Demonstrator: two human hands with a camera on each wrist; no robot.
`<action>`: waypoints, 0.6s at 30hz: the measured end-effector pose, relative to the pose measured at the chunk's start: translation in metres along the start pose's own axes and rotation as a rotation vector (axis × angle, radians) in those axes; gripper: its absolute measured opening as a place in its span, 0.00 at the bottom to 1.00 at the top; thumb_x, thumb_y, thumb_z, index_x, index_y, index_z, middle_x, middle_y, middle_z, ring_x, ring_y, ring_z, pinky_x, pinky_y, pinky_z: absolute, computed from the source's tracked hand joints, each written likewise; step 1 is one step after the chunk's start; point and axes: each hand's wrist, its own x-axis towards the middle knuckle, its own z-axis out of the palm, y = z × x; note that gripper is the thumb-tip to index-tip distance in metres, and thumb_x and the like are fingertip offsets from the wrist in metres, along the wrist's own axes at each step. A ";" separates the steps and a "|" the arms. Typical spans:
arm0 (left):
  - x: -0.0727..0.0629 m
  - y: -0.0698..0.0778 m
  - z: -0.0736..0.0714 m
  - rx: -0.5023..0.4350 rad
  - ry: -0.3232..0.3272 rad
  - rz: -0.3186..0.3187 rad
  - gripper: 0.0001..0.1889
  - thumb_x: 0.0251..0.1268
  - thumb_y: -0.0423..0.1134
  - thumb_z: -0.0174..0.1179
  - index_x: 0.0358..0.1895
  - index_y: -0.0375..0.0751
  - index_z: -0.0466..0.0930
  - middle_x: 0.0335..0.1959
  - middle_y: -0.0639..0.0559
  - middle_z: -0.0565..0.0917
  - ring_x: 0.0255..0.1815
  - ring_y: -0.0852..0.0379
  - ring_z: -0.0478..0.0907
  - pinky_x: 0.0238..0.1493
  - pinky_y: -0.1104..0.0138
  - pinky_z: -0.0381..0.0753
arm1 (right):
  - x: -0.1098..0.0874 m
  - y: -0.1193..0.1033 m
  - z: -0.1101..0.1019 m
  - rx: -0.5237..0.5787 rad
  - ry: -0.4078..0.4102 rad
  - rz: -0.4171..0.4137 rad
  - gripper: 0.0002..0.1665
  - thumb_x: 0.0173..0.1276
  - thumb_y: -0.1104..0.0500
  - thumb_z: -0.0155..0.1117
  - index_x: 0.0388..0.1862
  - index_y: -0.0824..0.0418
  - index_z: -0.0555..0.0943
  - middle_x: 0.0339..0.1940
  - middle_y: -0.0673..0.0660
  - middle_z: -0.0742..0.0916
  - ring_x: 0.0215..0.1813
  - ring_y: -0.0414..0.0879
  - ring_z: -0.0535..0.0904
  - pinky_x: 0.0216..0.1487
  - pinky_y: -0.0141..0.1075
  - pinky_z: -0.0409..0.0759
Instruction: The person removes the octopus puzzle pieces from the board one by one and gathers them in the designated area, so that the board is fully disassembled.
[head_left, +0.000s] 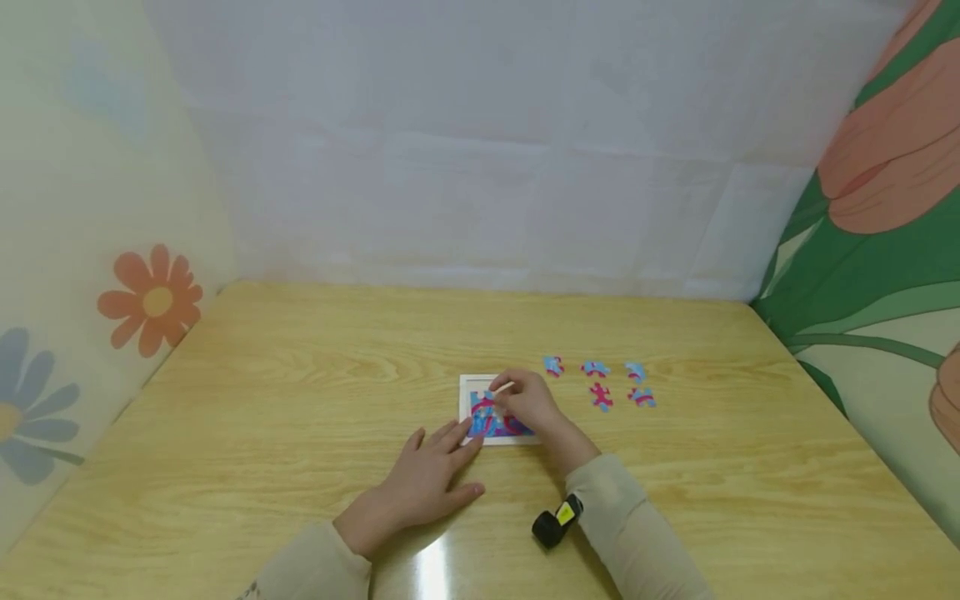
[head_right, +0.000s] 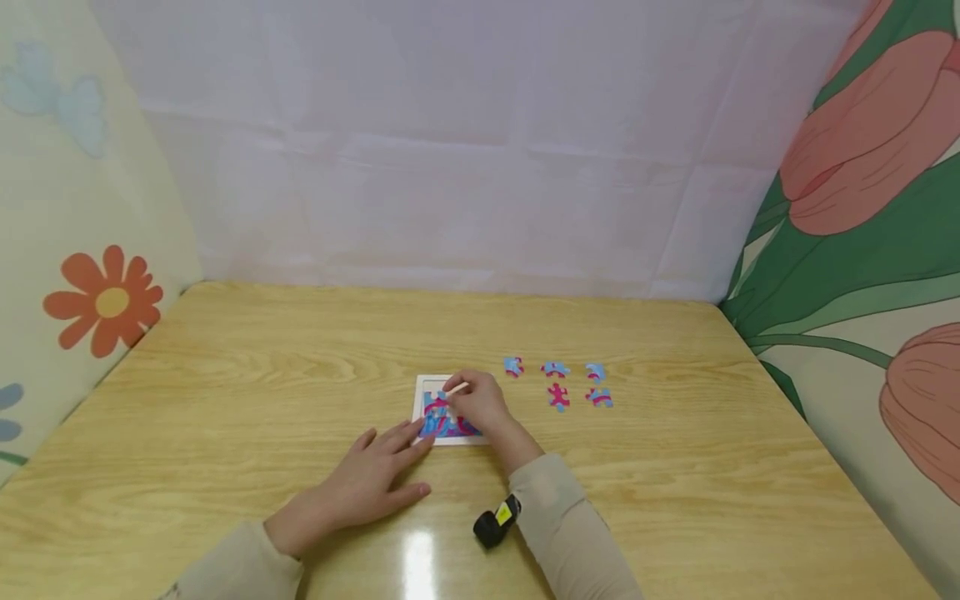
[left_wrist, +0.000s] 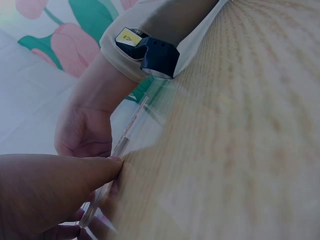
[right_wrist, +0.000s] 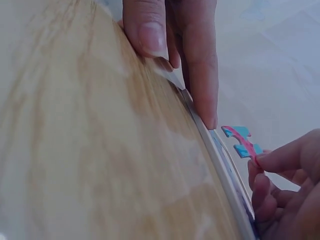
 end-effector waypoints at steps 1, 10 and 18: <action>0.000 0.000 0.000 0.000 0.000 0.000 0.32 0.56 0.56 0.50 0.59 0.39 0.65 0.61 0.40 0.60 0.61 0.44 0.56 0.51 0.41 0.52 | 0.000 0.000 0.000 0.013 0.004 0.010 0.06 0.52 0.73 0.58 0.30 0.68 0.77 0.19 0.54 0.78 0.19 0.40 0.71 0.22 0.29 0.72; 0.000 0.000 0.001 -0.009 -0.006 -0.007 0.32 0.56 0.56 0.50 0.60 0.40 0.64 0.61 0.40 0.60 0.61 0.44 0.55 0.51 0.41 0.51 | 0.000 -0.002 -0.005 0.077 0.015 0.038 0.07 0.52 0.73 0.58 0.32 0.70 0.77 0.19 0.55 0.78 0.19 0.40 0.69 0.21 0.28 0.71; -0.001 0.000 0.001 -0.009 -0.016 -0.012 0.32 0.56 0.56 0.50 0.60 0.40 0.64 0.62 0.40 0.59 0.61 0.44 0.54 0.52 0.41 0.50 | 0.001 -0.001 -0.012 0.137 0.020 0.077 0.09 0.52 0.72 0.58 0.34 0.71 0.78 0.22 0.55 0.80 0.19 0.40 0.71 0.20 0.29 0.70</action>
